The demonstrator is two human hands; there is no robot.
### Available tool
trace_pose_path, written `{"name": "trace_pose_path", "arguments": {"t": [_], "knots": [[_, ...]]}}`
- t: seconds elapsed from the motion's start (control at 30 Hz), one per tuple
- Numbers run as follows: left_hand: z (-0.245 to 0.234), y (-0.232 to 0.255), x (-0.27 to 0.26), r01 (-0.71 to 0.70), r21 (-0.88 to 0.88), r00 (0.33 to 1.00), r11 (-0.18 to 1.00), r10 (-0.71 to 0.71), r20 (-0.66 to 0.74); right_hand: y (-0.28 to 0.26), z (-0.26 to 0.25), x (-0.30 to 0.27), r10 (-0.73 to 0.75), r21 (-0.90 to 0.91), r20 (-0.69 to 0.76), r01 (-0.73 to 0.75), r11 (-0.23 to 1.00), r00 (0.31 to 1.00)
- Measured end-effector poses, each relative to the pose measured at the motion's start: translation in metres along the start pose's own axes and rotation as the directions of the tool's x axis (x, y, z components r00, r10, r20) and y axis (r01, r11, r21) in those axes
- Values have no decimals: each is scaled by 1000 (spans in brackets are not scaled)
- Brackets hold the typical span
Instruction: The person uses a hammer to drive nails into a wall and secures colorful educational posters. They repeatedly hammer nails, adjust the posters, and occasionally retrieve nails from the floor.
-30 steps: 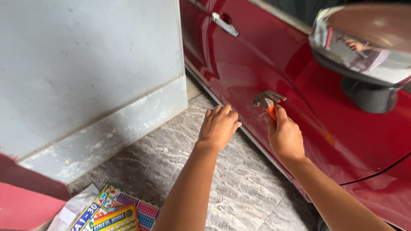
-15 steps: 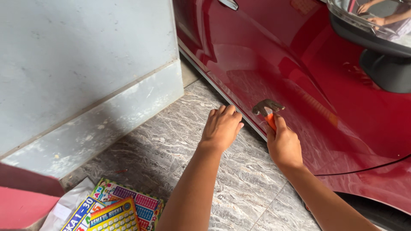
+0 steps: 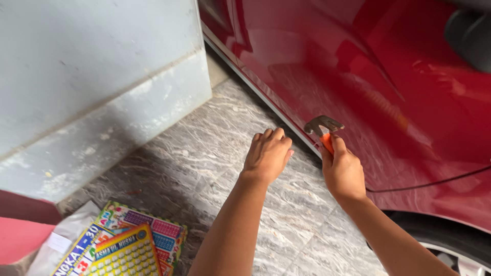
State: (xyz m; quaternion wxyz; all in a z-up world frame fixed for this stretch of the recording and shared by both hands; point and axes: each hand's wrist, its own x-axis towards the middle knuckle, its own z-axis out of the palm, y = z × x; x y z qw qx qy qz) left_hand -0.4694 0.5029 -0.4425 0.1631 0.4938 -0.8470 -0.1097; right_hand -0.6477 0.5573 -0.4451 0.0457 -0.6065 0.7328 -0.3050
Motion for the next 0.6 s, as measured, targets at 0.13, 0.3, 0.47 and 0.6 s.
{"name": "trace_pose_path", "arguments": {"t": [0.13,0.3,0.47,0.6], "knots": [[30,8,-5,12,2,998,1000,-12,64,22,14,-13,14,-31,44,-13,999,999],[75,3,-12,4,25,996,1000,-6,94,56,47,-29,-16,-20,19,16,1000,1000],[120,-12,-29,-11,52,989,999,4,145,83,83,-55,-7,-49,31,9,999,999],[157,-21,-40,8,14,988,1000,-10,155,99,109,-72,38,-31,70,-36,999,997]]}}
